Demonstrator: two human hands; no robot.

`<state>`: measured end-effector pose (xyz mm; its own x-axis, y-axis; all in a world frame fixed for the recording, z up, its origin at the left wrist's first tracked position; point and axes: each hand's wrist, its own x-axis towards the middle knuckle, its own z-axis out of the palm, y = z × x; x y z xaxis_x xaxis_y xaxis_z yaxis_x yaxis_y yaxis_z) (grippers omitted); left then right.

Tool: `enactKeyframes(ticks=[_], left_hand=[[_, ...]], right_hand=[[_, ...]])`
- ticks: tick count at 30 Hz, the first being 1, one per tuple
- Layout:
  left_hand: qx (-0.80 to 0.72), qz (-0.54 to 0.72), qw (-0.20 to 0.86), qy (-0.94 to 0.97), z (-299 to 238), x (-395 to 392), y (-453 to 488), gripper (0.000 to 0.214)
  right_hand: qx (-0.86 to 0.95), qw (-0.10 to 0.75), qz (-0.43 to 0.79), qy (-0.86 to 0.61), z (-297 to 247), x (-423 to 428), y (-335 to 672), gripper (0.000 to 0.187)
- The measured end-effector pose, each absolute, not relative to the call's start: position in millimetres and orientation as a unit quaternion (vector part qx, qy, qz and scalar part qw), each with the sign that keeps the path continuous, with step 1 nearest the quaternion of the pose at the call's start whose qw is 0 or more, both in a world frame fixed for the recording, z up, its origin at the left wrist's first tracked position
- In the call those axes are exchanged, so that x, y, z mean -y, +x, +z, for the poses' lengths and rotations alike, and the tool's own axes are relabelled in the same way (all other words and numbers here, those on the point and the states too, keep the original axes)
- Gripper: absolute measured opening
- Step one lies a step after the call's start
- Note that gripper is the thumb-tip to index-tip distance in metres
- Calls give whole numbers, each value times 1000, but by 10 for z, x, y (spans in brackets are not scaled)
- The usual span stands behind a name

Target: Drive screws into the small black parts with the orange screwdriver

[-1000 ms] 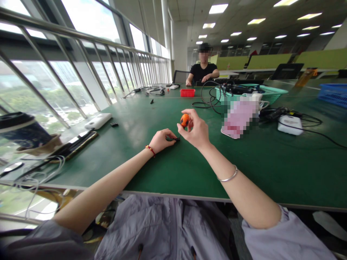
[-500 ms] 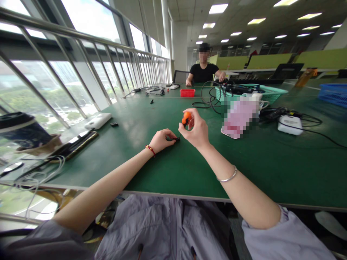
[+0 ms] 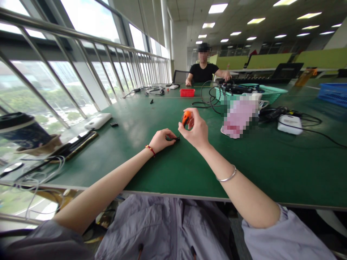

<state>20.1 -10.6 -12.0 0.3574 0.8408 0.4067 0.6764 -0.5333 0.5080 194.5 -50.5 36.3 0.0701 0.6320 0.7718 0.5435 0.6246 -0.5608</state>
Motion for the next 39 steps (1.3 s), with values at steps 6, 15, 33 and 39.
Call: enactKeyframes(ticks=[6, 15, 33, 39], left_hand=[[-461, 324, 126, 816, -99, 126, 204, 14], [-473, 319, 128, 811, -91, 135, 211, 14], [-462, 323, 136, 815, -103, 126, 197, 14], [-461, 321, 131, 817, -114, 119, 195, 14]], right_hand=[[676, 562, 12, -477, 380, 545, 1933, 27], [693, 588, 27, -416, 365, 529, 1929, 34], [656, 592, -13, -467, 380, 570, 1912, 37], [660, 583, 46, -472, 379, 558, 1907, 18]])
